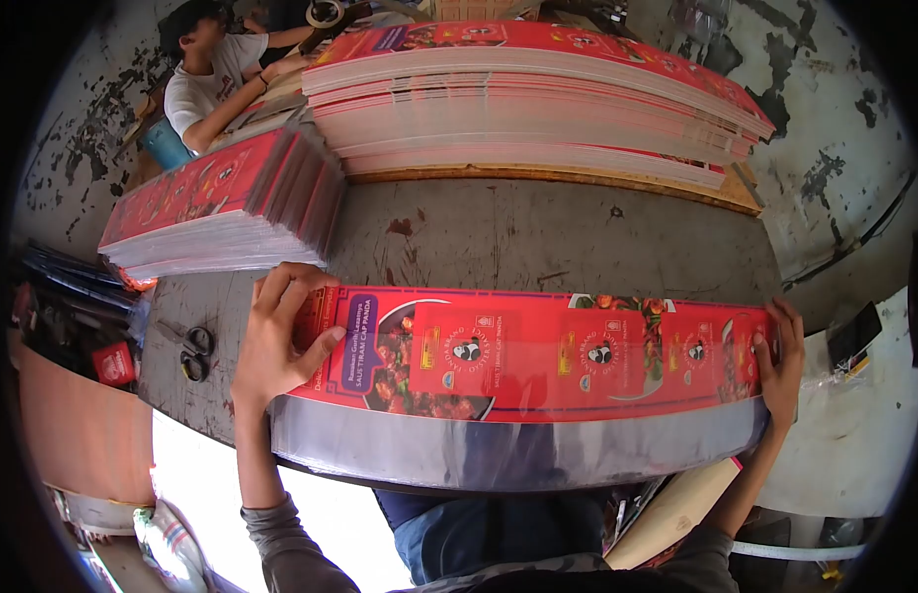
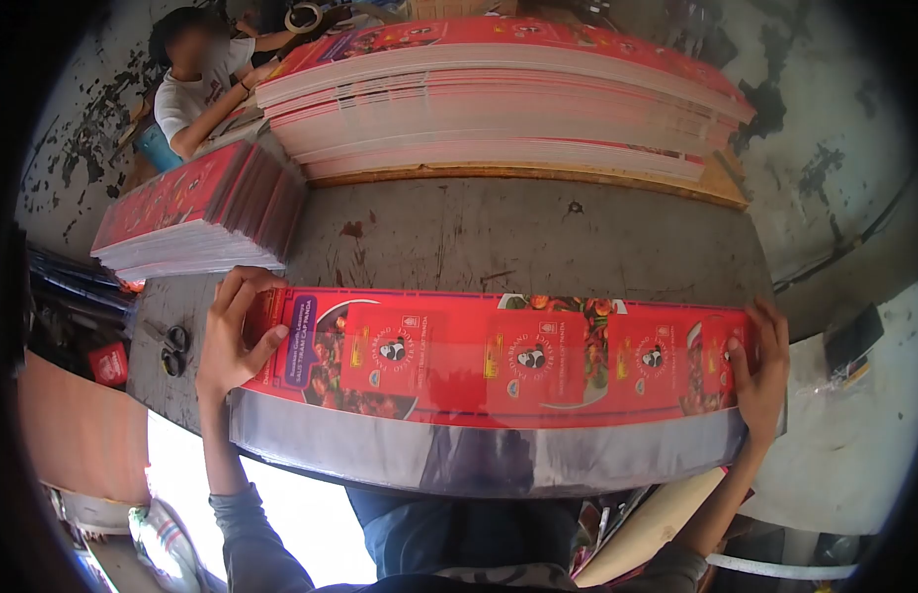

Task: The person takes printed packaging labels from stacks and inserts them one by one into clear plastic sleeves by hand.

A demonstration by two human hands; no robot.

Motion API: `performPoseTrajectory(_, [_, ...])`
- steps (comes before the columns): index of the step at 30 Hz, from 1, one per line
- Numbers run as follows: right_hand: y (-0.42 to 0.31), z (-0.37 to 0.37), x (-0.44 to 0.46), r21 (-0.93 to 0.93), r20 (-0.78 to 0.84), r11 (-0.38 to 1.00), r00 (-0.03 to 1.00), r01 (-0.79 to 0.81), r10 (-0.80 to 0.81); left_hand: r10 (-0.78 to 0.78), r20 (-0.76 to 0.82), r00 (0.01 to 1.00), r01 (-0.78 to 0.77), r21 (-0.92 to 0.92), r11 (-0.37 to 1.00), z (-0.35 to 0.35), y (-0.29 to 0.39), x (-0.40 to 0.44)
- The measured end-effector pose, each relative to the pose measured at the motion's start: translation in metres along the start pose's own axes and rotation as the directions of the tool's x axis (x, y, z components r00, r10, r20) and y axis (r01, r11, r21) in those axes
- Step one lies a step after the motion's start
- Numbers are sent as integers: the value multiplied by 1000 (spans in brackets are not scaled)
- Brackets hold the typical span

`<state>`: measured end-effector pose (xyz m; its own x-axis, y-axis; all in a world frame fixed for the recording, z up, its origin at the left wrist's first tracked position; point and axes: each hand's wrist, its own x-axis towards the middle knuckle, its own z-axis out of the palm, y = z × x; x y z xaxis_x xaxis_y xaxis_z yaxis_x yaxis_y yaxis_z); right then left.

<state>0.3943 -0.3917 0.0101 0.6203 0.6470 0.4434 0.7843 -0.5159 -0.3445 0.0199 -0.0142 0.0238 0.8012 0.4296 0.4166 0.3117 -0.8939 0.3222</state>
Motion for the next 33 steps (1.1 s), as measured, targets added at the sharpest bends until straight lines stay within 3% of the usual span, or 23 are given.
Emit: performPoseTrajectory(33, [-9, 2, 3, -30, -30, 999, 999, 30, -31, -2, -46, 999, 4, 43, 999, 3, -5, -2])
